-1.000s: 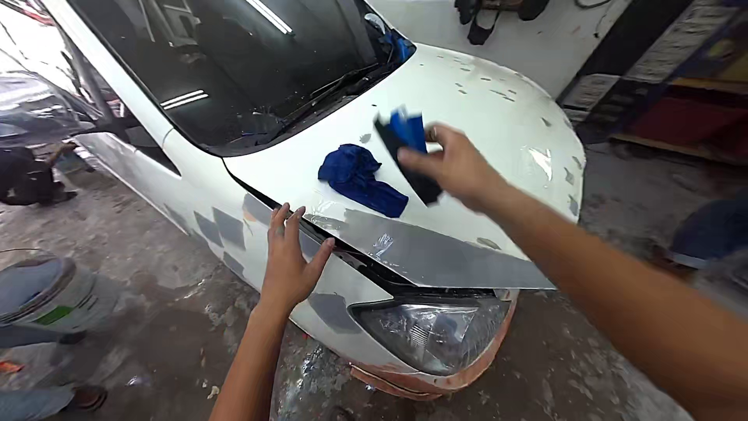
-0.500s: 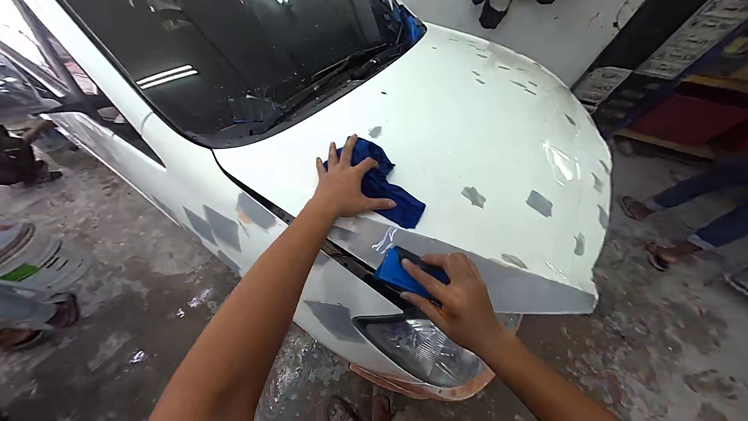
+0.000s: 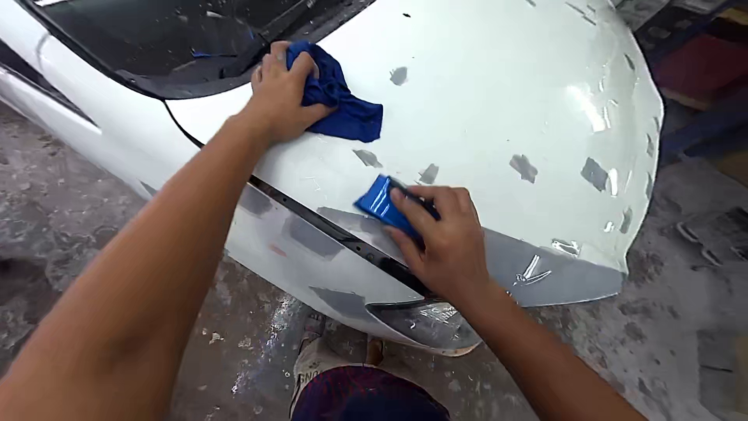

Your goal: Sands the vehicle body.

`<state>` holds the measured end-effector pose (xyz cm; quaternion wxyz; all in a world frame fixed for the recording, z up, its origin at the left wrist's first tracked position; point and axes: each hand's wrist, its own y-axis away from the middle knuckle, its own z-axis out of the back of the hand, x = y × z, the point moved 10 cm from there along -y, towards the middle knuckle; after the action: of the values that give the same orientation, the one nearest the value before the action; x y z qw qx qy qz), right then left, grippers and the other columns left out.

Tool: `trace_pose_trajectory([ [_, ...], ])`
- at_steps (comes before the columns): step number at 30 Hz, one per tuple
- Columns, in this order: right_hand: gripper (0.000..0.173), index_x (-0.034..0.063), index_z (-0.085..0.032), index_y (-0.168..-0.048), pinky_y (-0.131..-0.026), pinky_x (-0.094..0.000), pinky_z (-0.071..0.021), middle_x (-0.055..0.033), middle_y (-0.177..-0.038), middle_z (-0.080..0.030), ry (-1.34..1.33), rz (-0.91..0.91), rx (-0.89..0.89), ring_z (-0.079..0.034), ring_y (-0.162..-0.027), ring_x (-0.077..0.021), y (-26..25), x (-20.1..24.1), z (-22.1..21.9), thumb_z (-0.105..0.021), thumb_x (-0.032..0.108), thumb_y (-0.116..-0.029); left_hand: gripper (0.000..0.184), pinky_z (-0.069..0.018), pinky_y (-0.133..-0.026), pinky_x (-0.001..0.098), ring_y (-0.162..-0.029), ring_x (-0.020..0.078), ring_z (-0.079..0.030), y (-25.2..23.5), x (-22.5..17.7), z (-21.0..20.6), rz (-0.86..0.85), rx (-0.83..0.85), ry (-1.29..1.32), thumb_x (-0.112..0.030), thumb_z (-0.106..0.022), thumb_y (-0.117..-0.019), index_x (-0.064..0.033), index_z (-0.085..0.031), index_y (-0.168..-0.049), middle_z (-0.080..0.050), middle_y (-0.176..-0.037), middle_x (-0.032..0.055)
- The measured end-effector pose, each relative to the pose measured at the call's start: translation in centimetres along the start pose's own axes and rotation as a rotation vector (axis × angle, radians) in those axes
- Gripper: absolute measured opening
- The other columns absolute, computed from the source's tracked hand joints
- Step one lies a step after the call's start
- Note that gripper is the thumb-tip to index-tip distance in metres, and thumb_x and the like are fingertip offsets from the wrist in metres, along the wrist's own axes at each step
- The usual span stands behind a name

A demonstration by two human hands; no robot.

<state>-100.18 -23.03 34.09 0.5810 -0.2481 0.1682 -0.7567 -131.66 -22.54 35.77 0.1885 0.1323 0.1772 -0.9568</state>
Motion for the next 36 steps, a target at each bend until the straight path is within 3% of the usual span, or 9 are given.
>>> trace_pose_trajectory([
  [6,0.040,0.0268,-0.066,-0.135,-0.088,-0.0457,-0.0508,-0.0116,-0.126,-0.065,0.097,-0.073,0.016,-0.062,-0.110,-0.0286,4.2,2.4,-0.3,-0.061,0.047,-0.1000,0.061,-0.0296,-0.104,0.0759,-0.142,0.0526,-0.033,-0.8,1.2,0.7,-0.218,-0.023,0.069,-0.053,-0.064,-0.0875,-0.0217,-0.052,-0.139,-0.028,-0.159,0.0264],
  [8,0.041,0.0183,-0.070,-0.131,-0.087,-0.0492,-0.0521,-0.0156,-0.122,-0.067,0.159,-0.200,-0.043,-0.064,-0.106,-0.0327,3.1,1.2,0.3,-0.064,0.042,-0.0978,0.064,-0.0231,-0.107,0.0784,-0.148,0.0527,-0.023,-0.5,0.7,0.4,-0.260,0.017,0.086,-0.048,-0.057,-0.0939,-0.0383,-0.042,-0.155,-0.016,-0.167,0.0229],
  [10,0.045,0.0090,-0.066,-0.134,-0.088,-0.0504,-0.0494,-0.0193,-0.120,-0.063,0.202,-0.423,-0.105,-0.060,-0.106,-0.0352,1.6,0.6,0.4,-0.063,0.037,-0.0985,0.052,-0.0185,-0.109,0.0780,-0.152,0.0502,-0.015,-0.4,0.1,-0.1,-0.320,0.035,0.088,-0.048,-0.049,-0.0955,-0.0437,-0.050,-0.148,-0.013,-0.169,0.0208],
  [15,0.047,0.0191,-0.061,-0.144,-0.087,-0.0452,-0.0516,-0.0146,-0.133,-0.062,0.194,-0.450,-0.072,-0.060,-0.110,-0.0278,3.4,6.5,-2.1,-0.057,0.039,-0.1012,0.071,-0.0205,-0.107,0.0792,-0.149,0.0513,-0.020,-0.6,0.1,0.1,-0.393,-0.008,0.066,-0.080,-0.053,-0.0757,-0.0312,-0.065,-0.126,-0.023,-0.164,0.0238],
  [19,0.046,0.0096,-0.065,-0.137,-0.087,-0.0514,-0.0524,-0.0198,-0.119,-0.063,0.303,-0.669,-0.184,-0.061,-0.107,-0.0355,4.2,0.4,1.3,-0.062,0.035,-0.0991,0.090,-0.0329,-0.098,0.0757,-0.137,0.0532,-0.037,-0.4,0.0,0.4,-0.392,-0.037,0.062,-0.090,-0.056,-0.0633,-0.0215,-0.064,-0.121,-0.032,-0.155,0.0284],
  [25,0.050,0.0139,-0.062,-0.142,-0.084,-0.0438,-0.0548,-0.0148,-0.125,-0.063,0.198,-0.624,-0.146,-0.062,-0.107,-0.0285,2.5,7.9,-2.8,-0.062,0.039,-0.0987,0.074,-0.0368,-0.098,0.0729,-0.133,0.0489,-0.044,-0.2,-0.3,1.0,-0.395,-0.043,0.120,-0.075,-0.066,-0.0691,-0.0133,-0.067,-0.109,-0.042,-0.149,0.0251],
  [27,0.044,0.0204,-0.069,-0.134,-0.084,-0.0434,-0.0568,-0.0096,-0.124,-0.066,0.171,-0.613,-0.179,-0.064,-0.108,-0.0251,3.7,5.4,-1.3,-0.067,0.040,-0.0947,0.068,-0.0382,-0.100,0.0701,-0.133,0.0457,-0.045,-0.2,-0.3,0.9,-0.395,-0.036,0.121,-0.071,-0.066,-0.0715,-0.0127,-0.066,-0.106,-0.044,-0.147,0.0230],
  [31,0.050,0.0047,-0.059,-0.138,-0.082,-0.0542,-0.0519,-0.0231,-0.117,-0.058,0.322,-0.897,-0.235,-0.059,-0.105,-0.0402,5.7,-0.6,2.1,-0.059,0.037,-0.0993,0.056,-0.0449,-0.096,0.0621,-0.125,0.0397,-0.053,0.2,-1.1,1.3,-0.445,-0.049,0.156,-0.059,-0.071,-0.0748,-0.0096,-0.064,-0.101,-0.053,-0.136,0.0209],
  [36,0.050,0.0131,-0.063,-0.140,-0.083,-0.0470,-0.0562,-0.0159,-0.122,-0.063,0.166,-0.700,-0.194,-0.063,-0.107,-0.0309,0.6,9.6,-3.9,-0.064,0.039,-0.0970,0.049,-0.0517,-0.083,0.0564,-0.103,0.0354,-0.063,1.0,-3.3,2.0,-0.601,-0.048,0.230,-0.043,-0.078,-0.0704,-0.0063,-0.062,-0.098,-0.063,-0.113,0.0188],
])
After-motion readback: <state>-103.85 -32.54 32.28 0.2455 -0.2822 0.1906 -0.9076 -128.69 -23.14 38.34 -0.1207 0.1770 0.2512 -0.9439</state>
